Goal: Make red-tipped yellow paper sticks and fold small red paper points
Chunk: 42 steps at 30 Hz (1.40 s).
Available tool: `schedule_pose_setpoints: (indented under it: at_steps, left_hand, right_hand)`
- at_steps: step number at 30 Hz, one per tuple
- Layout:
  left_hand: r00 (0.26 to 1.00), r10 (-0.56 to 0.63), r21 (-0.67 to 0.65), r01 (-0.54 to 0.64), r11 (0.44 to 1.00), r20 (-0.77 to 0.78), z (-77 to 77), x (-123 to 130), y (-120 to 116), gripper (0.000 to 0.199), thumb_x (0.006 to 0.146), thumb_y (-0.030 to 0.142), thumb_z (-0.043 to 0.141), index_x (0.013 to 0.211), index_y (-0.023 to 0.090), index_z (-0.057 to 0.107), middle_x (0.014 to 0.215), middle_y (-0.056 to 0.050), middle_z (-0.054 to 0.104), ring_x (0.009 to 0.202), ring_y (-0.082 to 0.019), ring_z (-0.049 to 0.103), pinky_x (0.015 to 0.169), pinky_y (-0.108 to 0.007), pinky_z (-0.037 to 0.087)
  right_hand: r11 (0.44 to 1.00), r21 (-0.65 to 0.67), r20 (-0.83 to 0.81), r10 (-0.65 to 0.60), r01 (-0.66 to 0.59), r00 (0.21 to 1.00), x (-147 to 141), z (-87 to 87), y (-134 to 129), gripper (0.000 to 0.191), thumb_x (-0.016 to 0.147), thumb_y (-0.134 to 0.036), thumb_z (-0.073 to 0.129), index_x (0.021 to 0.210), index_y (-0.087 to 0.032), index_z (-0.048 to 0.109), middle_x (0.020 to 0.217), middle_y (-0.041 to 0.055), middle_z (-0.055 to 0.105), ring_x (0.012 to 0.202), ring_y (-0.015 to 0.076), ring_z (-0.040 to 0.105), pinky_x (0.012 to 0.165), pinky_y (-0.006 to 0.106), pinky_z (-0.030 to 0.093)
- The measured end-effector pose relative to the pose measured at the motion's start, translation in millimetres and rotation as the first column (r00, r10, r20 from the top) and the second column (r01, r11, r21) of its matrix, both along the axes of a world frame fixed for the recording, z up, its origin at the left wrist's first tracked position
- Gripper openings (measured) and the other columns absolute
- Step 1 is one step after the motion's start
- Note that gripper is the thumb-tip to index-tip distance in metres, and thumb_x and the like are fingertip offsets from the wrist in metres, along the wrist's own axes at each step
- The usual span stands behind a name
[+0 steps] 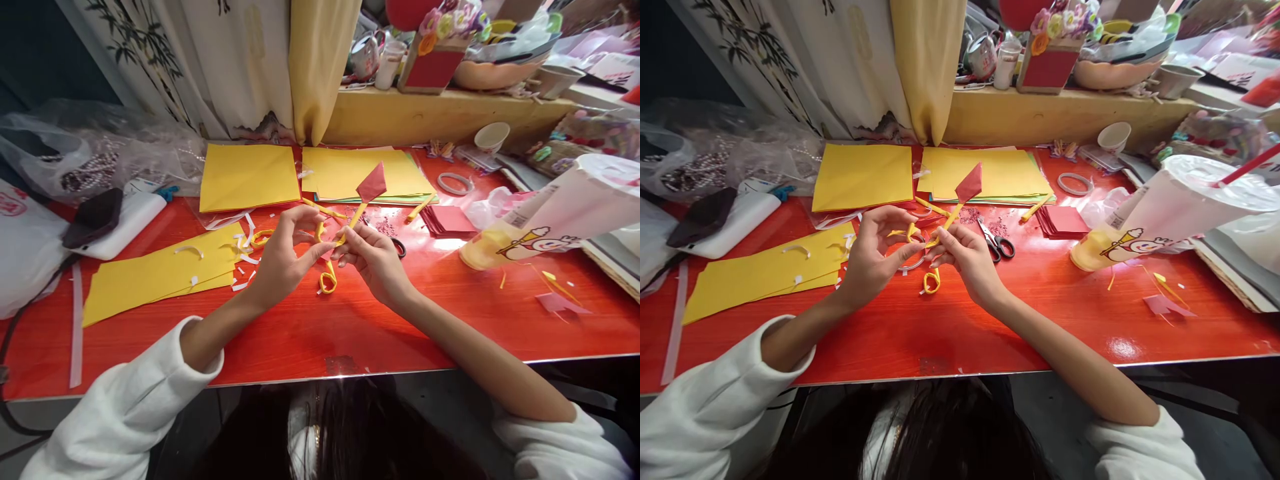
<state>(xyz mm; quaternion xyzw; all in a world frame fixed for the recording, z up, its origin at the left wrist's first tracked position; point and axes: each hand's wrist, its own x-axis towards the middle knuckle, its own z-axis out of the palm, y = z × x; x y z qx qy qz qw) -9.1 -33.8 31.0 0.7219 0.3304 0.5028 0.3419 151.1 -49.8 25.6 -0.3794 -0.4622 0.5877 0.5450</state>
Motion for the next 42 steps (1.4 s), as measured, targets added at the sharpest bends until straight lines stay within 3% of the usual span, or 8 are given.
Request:
schedule_pose_setpoints:
  at_steps: [3, 7, 13, 17, 20, 25, 31, 42]
  left_hand:
    - [1.0, -0.012, 0.036, 0.012, 0.999, 0.002, 1.2, 0.3, -1.4, 0.034, 0.079, 0.023, 0.062, 0.11, 0.023, 0.047, 0.116, -0.005, 0.055, 0.105, -0.015, 0.057, 0.088, -0.028, 0.051]
    - [0.991, -0.021, 0.091, 0.033, 0.995, -0.13, 1.9, -1.8, -1.5, 0.033, 0.082, 0.021, 0.058, 0.114, 0.024, 0.05, 0.118, -0.004, 0.058, 0.109, -0.015, 0.055, 0.093, -0.031, 0.048]
    - [0.975, -0.01, 0.21, 0.058, 0.976, -0.222, 1.3, -3.3, 0.2, 0.03, 0.083, 0.023, 0.057, 0.113, 0.023, 0.054, 0.116, -0.005, 0.06, 0.109, -0.015, 0.054, 0.094, -0.033, 0.046]
    - [0.969, 0.064, 0.278, 0.005, 0.961, -0.237, 0.5, -3.3, 2.4, 0.029, 0.081, 0.023, 0.059, 0.11, 0.023, 0.056, 0.125, -0.007, 0.049, 0.113, -0.017, 0.049, 0.098, -0.035, 0.044]
    - [0.966, 0.102, 0.316, -0.022, 0.948, -0.238, -2.0, -4.1, 5.5, 0.028, 0.08, 0.024, 0.061, 0.108, 0.022, 0.057, 0.119, -0.007, 0.047, 0.109, -0.015, 0.05, 0.096, -0.035, 0.046]
    - [0.968, 0.13, 0.499, -0.005, 0.867, -0.215, -5.3, -5.0, 9.0, 0.032, 0.076, 0.022, 0.065, 0.105, 0.019, 0.052, 0.099, -0.003, 0.059, 0.098, -0.015, 0.055, 0.087, -0.032, 0.05]
    - [0.946, 0.185, 0.613, 0.019, 0.79, -0.267, -8.1, -5.7, 9.5, 0.037, 0.076, 0.022, 0.066, 0.107, 0.016, 0.048, 0.098, -0.006, 0.057, 0.094, -0.016, 0.053, 0.081, -0.032, 0.05]
    - [0.928, 0.146, 0.613, 0.103, 0.783, -0.343, -6.0, -4.8, 6.8, 0.027, 0.079, 0.017, 0.061, 0.105, 0.013, 0.051, 0.099, -0.008, 0.057, 0.095, -0.017, 0.054, 0.083, -0.033, 0.05]
  right_hand:
    - [1.0, -0.008, -0.034, -0.016, 0.016, 0.999, -1.5, 0.6, -2.3, 0.019, 0.081, -0.038, 0.06, 0.082, -0.018, 0.06, 0.07, 0.0001, 0.062, 0.06, 0.0081, 0.061, 0.057, 0.02, 0.051]
    - [1.0, -0.002, -0.064, 0.018, -0.018, 0.998, -1.7, 3.3, -5.8, 0.017, 0.081, -0.035, 0.061, 0.085, -0.018, 0.063, 0.068, -0.0003, 0.063, 0.06, 0.0087, 0.062, 0.059, 0.021, 0.053]
    - [0.998, 0.037, -0.009, 0.045, -0.045, 0.999, -1.2, 5.4, -6.7, 0.022, 0.081, -0.035, 0.061, 0.097, -0.02, 0.065, 0.072, 0.0007, 0.065, 0.063, 0.0117, 0.065, 0.062, 0.026, 0.055]
    - [0.998, 0.043, -0.016, 0.044, -0.043, 0.999, -0.6, 4.6, -6.0, 0.021, 0.081, -0.032, 0.062, 0.098, -0.02, 0.066, 0.071, 0.0002, 0.065, 0.061, 0.0104, 0.064, 0.062, 0.024, 0.055]
    - [0.998, 0.045, -0.014, 0.048, -0.048, 0.999, -0.6, 5.0, -6.4, 0.022, 0.082, -0.03, 0.061, 0.1, -0.018, 0.065, 0.068, 0.0001, 0.065, 0.06, 0.0098, 0.064, 0.063, 0.023, 0.055]
    - [0.998, 0.036, 0.0, 0.045, -0.045, 0.999, -0.3, 6.0, -6.1, 0.033, 0.083, -0.028, 0.06, 0.115, -0.019, 0.06, 0.077, 0.0006, 0.066, 0.061, 0.0085, 0.063, 0.062, 0.023, 0.055]
    - [0.994, 0.077, -0.032, 0.076, -0.073, 0.997, 1.0, -2.9, -2.4, 0.033, 0.085, -0.029, 0.057, 0.117, -0.023, 0.059, 0.089, 0.0013, 0.064, 0.07, 0.0096, 0.063, 0.068, 0.025, 0.057]
    - [0.985, 0.165, 0.155, 0.017, -0.043, 0.988, -1.5, -1.7, -7.6, 0.028, 0.087, -0.032, 0.053, 0.11, -0.022, 0.064, 0.097, 0.0031, 0.064, 0.087, 0.0133, 0.062, 0.072, 0.027, 0.058]
